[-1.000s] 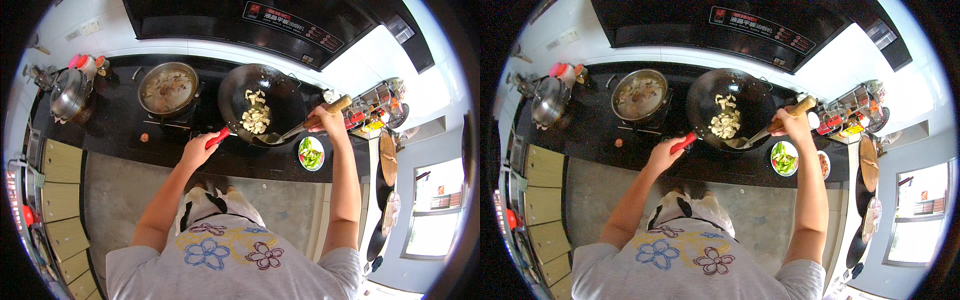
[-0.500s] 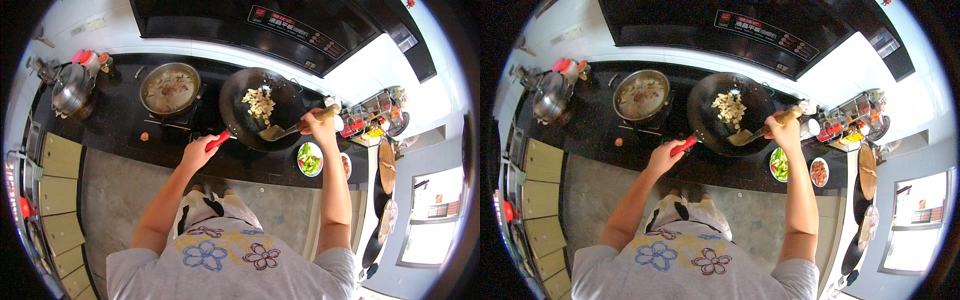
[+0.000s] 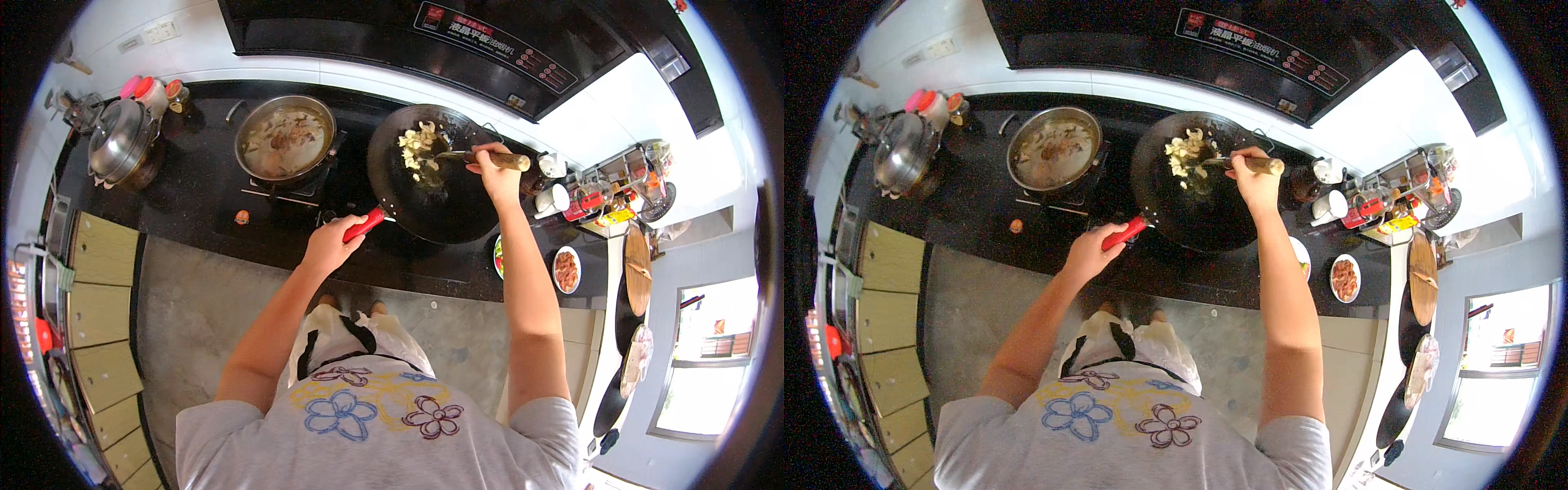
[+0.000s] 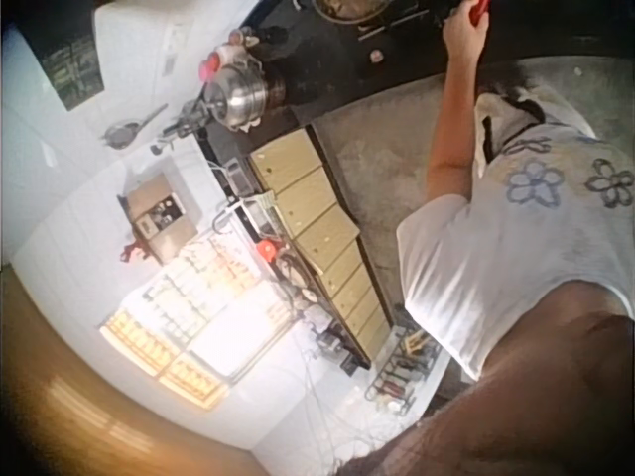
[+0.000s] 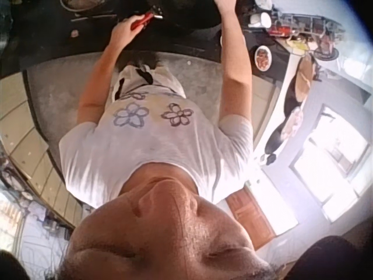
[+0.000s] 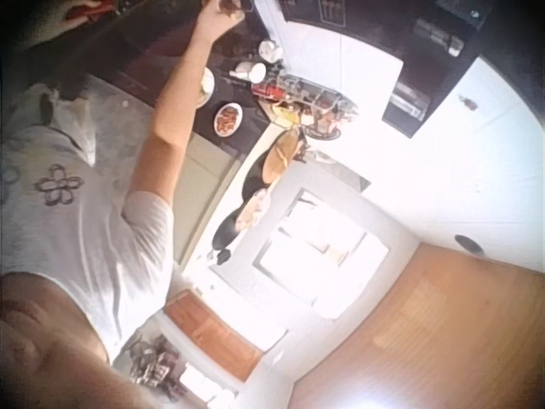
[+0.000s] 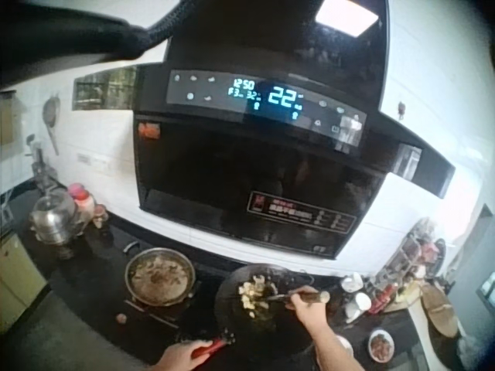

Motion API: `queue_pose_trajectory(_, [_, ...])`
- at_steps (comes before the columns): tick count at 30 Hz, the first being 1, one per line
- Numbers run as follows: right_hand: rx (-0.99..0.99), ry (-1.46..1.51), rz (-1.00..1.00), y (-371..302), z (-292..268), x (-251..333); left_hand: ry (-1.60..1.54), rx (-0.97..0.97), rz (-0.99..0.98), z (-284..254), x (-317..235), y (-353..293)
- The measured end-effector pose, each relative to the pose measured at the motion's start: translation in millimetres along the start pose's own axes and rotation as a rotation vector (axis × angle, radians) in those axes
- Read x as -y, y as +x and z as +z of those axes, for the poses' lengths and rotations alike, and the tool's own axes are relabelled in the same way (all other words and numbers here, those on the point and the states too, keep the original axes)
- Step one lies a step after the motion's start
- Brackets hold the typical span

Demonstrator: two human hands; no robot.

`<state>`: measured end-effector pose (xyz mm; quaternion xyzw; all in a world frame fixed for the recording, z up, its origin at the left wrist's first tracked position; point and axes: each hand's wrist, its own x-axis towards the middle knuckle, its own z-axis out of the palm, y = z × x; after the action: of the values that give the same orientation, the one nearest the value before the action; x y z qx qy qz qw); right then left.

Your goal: The person adds chopped meat from a plate into a hot wok and stirs it with a spatula. They then pour a liquid from a cup into the wok and continue to stir-fry the meat until it is cooked.

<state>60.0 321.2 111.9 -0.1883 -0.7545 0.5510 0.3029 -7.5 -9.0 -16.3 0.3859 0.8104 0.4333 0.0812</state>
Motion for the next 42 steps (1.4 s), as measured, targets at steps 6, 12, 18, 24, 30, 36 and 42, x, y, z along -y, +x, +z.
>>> queue_pose_trajectory(6, [0.032, -0.143, 0.168, -15.8, -43.2, 10.7, -0.009, 0.008, -0.016, -1.9, -3.6, 0.3])
queue_pose_trajectory(12, [0.067, -0.208, 0.174, -87.8, -92.8, 14.5, -0.007, -0.012, -0.013, -1.9, -2.6, -2.1])
queue_pose_trajectory(18, [-0.042, -0.01, 0.23, -116.5, -92.6, -18.5, -0.021, -0.039, 0.039, 4.0, 4.4, -3.3])
queue_pose_trajectory(24, [0.0, -0.171, 0.181, -81.4, -87.5, 60.4, -0.017, -0.006, 0.018, -2.2, 0.1, 1.7])
queue_pose_trajectory(30, [0.125, -0.437, 0.195, -65.7, -68.4, 83.8, 0.01, -0.028, 0.02, -0.7, 2.5, -0.5])
queue_pose_trajectory(36, [0.012, -0.198, 0.039, -33.3, -33.8, 14.7, 0.024, -0.004, -0.003, -2.8, -3.9, 0.5])
queue_pose_trajectory(42, [-0.131, -0.068, 0.016, -10.7, -29.6, 6.4, 0.042, -0.009, -0.028, -5.6, -3.9, -1.8])
